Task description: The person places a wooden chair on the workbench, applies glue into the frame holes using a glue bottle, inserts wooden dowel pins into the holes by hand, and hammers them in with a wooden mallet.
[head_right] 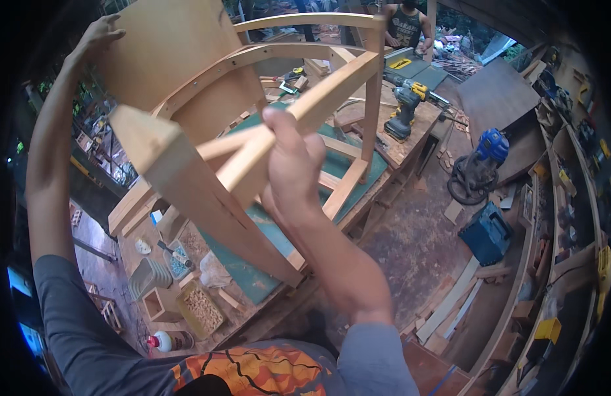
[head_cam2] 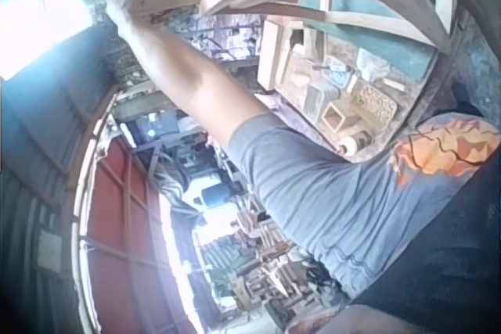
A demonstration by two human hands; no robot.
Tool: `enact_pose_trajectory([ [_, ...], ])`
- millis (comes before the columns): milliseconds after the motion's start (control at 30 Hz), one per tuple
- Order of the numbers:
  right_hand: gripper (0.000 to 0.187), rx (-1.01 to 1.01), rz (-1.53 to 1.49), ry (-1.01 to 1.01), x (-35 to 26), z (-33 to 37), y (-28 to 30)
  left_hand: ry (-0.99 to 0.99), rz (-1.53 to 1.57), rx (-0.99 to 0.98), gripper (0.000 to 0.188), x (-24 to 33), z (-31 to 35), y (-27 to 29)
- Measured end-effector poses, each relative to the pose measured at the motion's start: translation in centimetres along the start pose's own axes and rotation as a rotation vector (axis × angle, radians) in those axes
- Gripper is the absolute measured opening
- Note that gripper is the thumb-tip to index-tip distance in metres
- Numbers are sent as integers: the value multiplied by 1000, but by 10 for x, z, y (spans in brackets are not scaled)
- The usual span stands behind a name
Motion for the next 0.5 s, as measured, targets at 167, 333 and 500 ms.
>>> enact_pose_trajectory([
  [167,33,-167,-41,160,70,-23,-75,-174,-33,143,58,-116,57,19],
  [333,40,-464,136,520,95,-107,-49,-624,-163,191,42,-10,340,64],
  [500,38,-349,-90,63,69,-44,-54,-366,77,65,41,-70,532,58],
])
Point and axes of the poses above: each hand's wrist, its own z-axis away from the middle knuckle, its own y-axis out of the back of the hand, x = y × z, the point moved 2 cm from there along -z, towards the middle knuckle, and after that the axes turned 8 degrees about y, right-handed, at the moved point
